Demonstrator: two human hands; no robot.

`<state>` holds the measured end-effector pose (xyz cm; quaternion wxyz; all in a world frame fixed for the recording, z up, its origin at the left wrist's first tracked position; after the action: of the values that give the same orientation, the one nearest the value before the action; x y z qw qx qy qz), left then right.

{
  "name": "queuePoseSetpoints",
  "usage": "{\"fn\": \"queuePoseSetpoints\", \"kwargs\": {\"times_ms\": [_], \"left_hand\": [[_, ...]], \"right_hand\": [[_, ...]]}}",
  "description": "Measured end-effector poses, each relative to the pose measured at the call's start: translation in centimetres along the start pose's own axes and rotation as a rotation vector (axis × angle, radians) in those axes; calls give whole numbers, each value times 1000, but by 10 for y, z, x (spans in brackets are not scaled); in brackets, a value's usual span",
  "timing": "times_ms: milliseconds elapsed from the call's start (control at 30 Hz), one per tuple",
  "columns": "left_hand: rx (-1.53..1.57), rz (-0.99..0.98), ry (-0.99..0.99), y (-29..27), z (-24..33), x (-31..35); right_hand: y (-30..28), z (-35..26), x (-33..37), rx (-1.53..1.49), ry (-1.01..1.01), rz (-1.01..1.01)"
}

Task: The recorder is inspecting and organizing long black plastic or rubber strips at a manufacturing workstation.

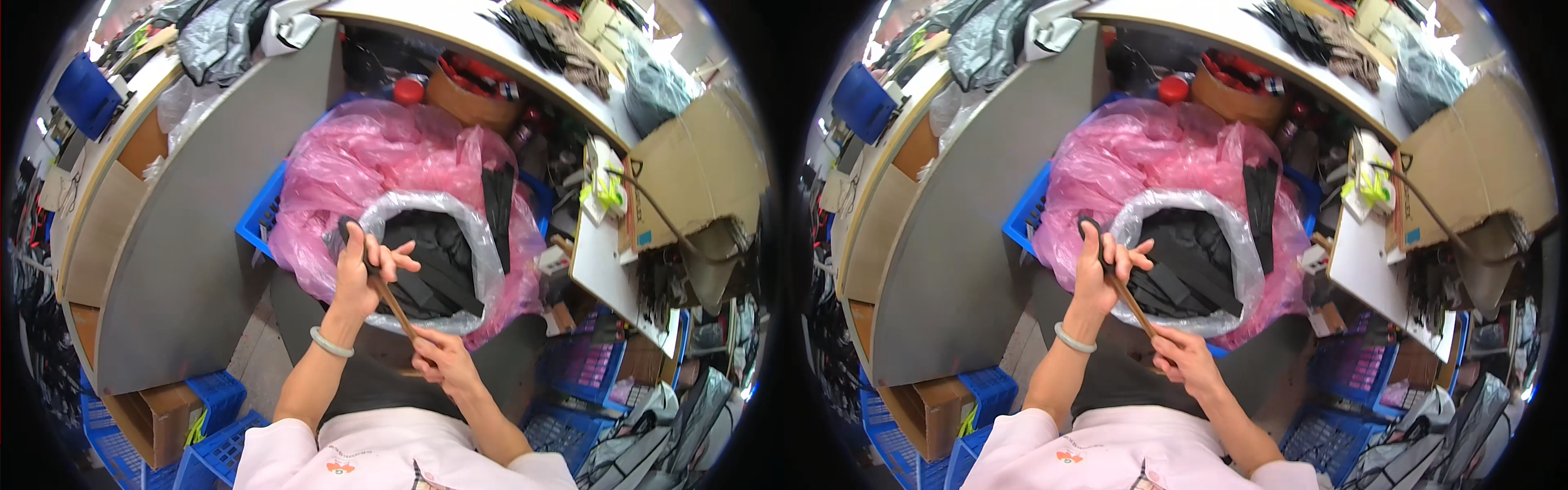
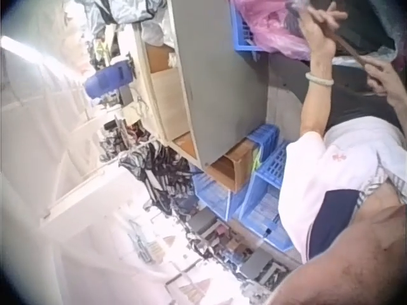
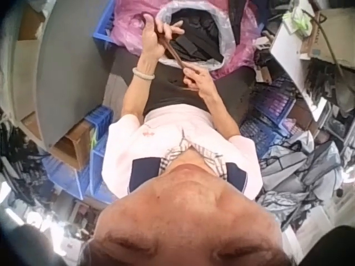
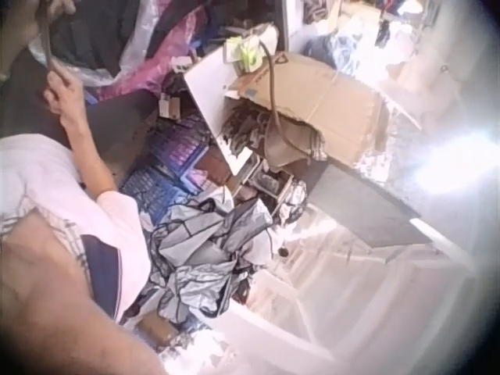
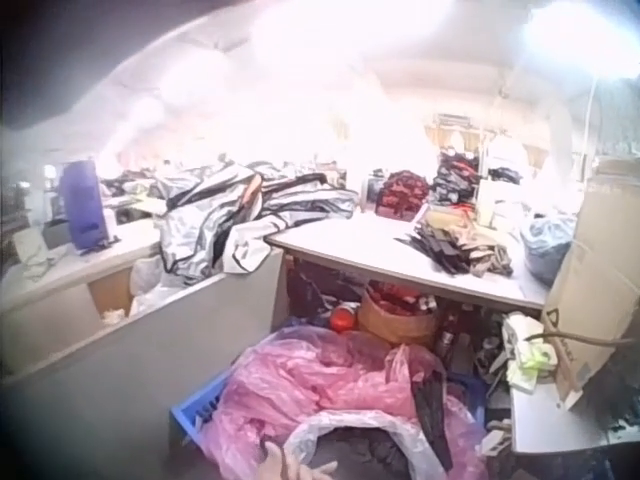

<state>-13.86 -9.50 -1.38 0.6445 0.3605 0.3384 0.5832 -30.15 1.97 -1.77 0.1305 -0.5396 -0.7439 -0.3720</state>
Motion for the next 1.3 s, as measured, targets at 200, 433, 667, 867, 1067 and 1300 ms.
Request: {"fn": "queuePoseSetpoints", "kwargs": {"times_ms": [200,433,667,867,1067,1300], "left_hand": [[-207,220,-121,19,-27,22],[40,320,-149,-3,16,14],[26,209,-115,16,-28,31],[176,169,-51,-3,12,14],[-5,-86,12,3,-21,30],[17,-78,-66,4,4,29]], "right_hand": [[20,-9,-3,-63,-202,140],[-17,-31,14,700,-297,219],[29,-37,-24,519,-467,264],[5,-25,2,481,-301,251],[39,-25,-19,121,-303,113],[21,-30,-10,245,-192,96]]}}
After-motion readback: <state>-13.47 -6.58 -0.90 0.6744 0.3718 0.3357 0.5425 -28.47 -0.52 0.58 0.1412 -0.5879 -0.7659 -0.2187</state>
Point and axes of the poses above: each hand's wrist, its own x-axis away from the middle knuckle, its own y-axis out of the palm, z = x × y, the point moved 2 cm from there along -x, towards the middle knuckle, and after that the axes turned 5 degrees about x, right-handed, at the moved point
